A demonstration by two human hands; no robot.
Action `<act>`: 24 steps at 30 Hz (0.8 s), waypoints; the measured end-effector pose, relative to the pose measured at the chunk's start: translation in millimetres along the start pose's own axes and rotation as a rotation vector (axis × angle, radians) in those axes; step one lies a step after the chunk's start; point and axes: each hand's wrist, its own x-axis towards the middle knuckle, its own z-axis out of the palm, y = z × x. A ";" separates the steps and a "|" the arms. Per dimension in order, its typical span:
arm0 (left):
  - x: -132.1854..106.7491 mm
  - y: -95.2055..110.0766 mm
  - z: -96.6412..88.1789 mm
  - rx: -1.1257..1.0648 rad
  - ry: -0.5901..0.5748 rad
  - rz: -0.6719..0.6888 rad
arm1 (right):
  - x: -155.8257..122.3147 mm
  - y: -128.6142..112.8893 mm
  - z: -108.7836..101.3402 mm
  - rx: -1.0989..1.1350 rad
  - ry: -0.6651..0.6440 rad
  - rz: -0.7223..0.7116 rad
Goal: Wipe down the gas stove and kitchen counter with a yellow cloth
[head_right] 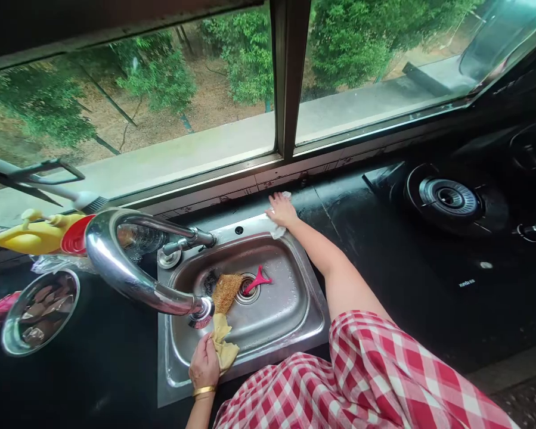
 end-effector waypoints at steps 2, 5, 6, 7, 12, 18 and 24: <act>1.2 -0.6 0.3 0.007 0.003 0.007 | -20.0 17.5 -3.4 -0.011 0.027 0.112; 4.5 -5.3 1.9 0.002 -0.007 0.029 | -71.8 27.4 1.8 -0.030 0.070 0.247; 5.9 -7.7 2.8 -0.004 -0.017 0.037 | -91.9 28.0 5.5 -0.037 0.084 0.247; 7.3 -10.0 3.9 -0.011 -0.026 0.042 | -111.6 28.2 9.4 -0.041 0.097 0.219; 10.4 -10.1 8.2 -0.002 -0.029 0.030 | -160.8 41.3 5.3 0.085 0.083 -0.080; 6.5 16.3 -6.2 0.025 -0.088 -0.032 | -81.9 67.0 -26.9 0.127 0.182 0.112; 21.1 43.2 -24.0 0.048 -0.366 -0.173 | -90.7 52.8 -3.0 0.145 0.125 0.116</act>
